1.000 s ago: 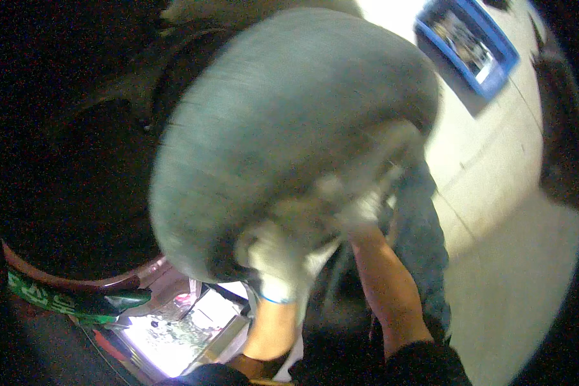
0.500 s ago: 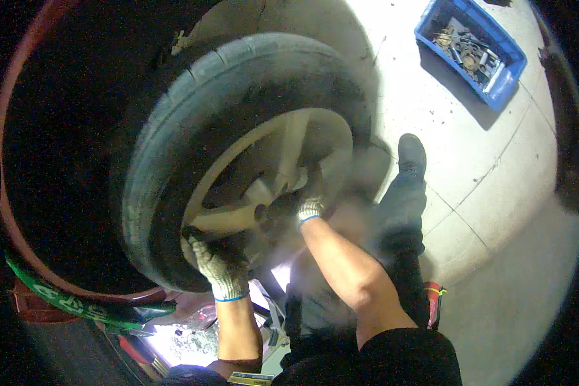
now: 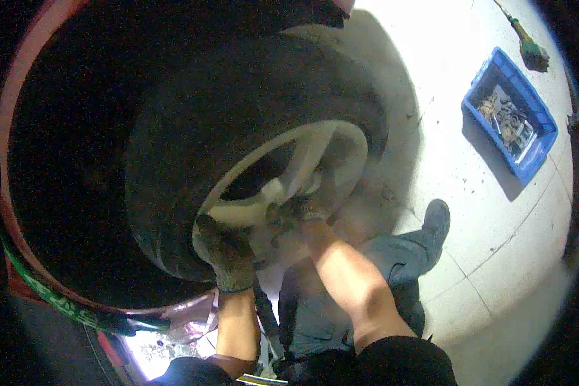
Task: The person lifts a car wheel and mounts it onto the hub of a red car. They then insert lug nuts by hand and tighten them with a pneumatic impact wrench. Finally, they use a pneumatic impact wrench to tighten the lug nuts further.
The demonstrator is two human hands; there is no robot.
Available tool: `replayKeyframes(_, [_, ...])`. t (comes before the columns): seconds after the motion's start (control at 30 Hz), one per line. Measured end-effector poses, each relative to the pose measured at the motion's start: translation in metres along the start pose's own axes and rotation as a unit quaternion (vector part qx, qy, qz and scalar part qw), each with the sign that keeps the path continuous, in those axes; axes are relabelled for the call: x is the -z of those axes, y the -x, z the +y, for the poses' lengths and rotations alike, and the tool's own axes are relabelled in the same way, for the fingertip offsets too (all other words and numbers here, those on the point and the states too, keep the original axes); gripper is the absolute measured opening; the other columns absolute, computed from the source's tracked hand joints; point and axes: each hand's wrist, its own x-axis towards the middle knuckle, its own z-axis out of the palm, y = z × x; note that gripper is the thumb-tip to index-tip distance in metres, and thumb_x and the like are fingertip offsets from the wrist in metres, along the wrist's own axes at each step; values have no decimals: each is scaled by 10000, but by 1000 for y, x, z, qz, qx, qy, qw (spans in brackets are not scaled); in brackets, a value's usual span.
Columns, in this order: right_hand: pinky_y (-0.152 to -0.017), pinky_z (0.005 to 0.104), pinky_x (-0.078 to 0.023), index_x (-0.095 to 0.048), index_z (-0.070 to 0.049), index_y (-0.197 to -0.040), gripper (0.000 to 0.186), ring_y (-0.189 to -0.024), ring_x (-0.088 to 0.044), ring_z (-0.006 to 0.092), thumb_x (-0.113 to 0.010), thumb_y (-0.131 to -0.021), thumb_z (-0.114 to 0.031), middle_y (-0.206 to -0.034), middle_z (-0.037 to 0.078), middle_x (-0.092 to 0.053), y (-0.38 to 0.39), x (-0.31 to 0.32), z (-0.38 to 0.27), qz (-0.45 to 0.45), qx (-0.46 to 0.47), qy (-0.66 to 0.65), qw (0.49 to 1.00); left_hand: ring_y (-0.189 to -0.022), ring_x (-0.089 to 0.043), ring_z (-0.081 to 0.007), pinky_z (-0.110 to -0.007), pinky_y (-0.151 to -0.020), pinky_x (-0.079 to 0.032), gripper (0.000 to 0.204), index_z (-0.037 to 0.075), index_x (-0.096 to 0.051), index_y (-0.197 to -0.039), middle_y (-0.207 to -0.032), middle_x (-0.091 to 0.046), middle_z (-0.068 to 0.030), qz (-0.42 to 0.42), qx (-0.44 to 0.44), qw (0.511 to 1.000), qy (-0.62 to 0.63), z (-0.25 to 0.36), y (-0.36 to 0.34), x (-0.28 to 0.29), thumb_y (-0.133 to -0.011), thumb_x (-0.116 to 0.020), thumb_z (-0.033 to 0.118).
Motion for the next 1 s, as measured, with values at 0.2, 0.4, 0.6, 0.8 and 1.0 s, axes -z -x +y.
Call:
replayKeyframes(0.2, [-964,399,-421,-535,-100,-1314,615,-1133,-494,262,-581,-893,-544,-1289,73,-537,23,-27,-3,6,-123,-102,987,-1193,-512,-270,-410,-1023,-438,519,56,-531,-1312,-1298,-541,-132,-11,30,998,46,-30,-19,10,-943,-611,412])
replayKeyframes(0.4, [-934,482,-422,-534,-75,-1297,647,-1104,-493,337,-662,-849,-524,-1266,108,-526,-4,-28,20,51,-68,-70,994,-1277,-482,-333,-438,-1089,-402,461,10,-520,-1314,-1361,-510,-198,45,-358,870,-335,-50,-34,11,-952,-586,288])
replayKeyframes(0.6, [-1007,509,-395,-441,-63,-1411,766,-1181,-483,365,-665,-849,-532,-1330,105,-519,-41,-13,33,44,22,41,998,-1305,-473,-387,-480,-1125,-382,436,-30,-527,-1284,-1353,-515,-250,39,-452,776,-438,-87,-29,29,-918,-630,184])
replayKeyframes(0.8, [-1031,514,-378,-429,-68,-1432,708,-1191,-485,363,-568,-919,-537,-1368,124,-506,-29,-29,28,22,4,2,1000,-1243,-507,-375,-508,-1089,-411,511,-16,-522,-1284,-1331,-531,-226,26,-354,869,-345,-54,-18,21,-846,-739,130])
replayKeyframes(1.0, [-986,434,-446,-475,-73,-1382,675,-1126,-539,291,-527,-937,-578,-1266,99,-571,-26,-8,36,50,-30,-35,998,-1152,-553,-305,-445,-1019,-449,473,29,-534,-1281,-1261,-577,-154,57,-361,847,-386,-37,-13,16,-889,-684,247])
